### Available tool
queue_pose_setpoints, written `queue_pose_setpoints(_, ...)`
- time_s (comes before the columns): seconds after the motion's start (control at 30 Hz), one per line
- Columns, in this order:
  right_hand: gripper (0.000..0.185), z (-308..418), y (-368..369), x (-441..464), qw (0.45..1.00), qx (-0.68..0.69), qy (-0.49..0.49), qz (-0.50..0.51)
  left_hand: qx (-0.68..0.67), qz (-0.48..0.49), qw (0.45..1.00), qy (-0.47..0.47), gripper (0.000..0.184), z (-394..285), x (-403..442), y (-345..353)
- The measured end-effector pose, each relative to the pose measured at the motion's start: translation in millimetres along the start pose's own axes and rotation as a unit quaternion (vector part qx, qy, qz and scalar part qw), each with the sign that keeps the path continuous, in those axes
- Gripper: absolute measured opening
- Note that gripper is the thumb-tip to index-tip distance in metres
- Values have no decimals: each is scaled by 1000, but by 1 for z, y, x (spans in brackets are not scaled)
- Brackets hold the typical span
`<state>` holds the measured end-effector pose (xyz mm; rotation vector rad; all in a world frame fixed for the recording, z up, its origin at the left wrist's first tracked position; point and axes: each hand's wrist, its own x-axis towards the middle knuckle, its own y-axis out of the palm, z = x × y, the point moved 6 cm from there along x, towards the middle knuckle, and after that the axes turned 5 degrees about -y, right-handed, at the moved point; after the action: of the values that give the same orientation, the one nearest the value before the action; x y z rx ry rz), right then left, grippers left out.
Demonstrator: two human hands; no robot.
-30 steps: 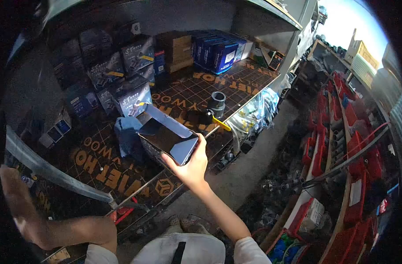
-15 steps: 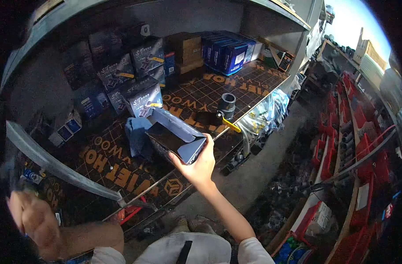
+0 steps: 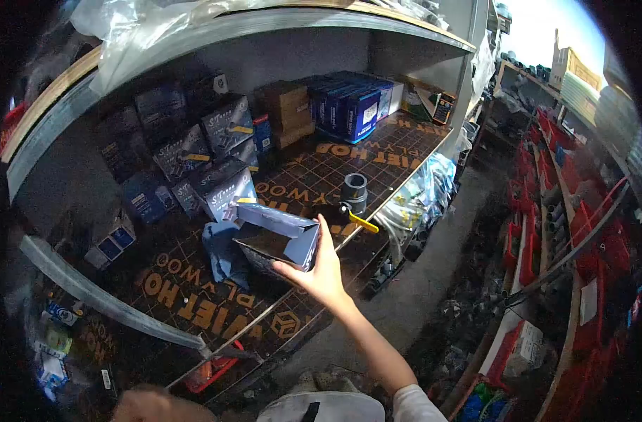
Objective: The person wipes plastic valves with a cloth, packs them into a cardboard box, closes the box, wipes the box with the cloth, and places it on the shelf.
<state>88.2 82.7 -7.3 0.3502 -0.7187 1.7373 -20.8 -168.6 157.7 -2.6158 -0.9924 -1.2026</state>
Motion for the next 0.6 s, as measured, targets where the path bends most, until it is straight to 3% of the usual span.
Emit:
queue_pose_setpoints(0.07, 113, -2, -1, 3, 999, 32, 4, 2, 150, -66, 985, -52, 30, 22, -10, -17)
queue_pose_setpoints(0.13, 112, -2, -1, 5, 998, 63, 5, 4, 305, -166, 928, -134, 31, 42, -23, -42)
queue_pose_setpoints(0.23, 110, -3, -1, 8, 994, 96, 24, 35, 438, -432, 709, -344, 26, 55, -70, -96)
queue_pose_setpoints(0.3, 107, -4, -4, 11, 988, 137, 39, 59, 445, -539, 675, -237, 38, 53, -67, -110)
queue_pose_setpoints(0.37, 104, -8, -5, 13, 971, 212, 35, 108, 545, -502, 652, -161, 36, 58, -63, -120)
queue_pose_setpoints(0.4, 100, -17, -6, 14, 962, 231, 67, 126, 534, -502, 655, -184, 32, 62, -62, -127)
queue_pose_setpoints(0.5, 94, -9, -22, 20, 980, 161, 86, 83, 609, -481, 616, -137, 23, 64, -44, -145)
queue_pose_setpoints(0.6, 54, 27, -34, 27, 997, -20, 72, -7, 653, -457, 575, -184, 21, 68, -12, -159)
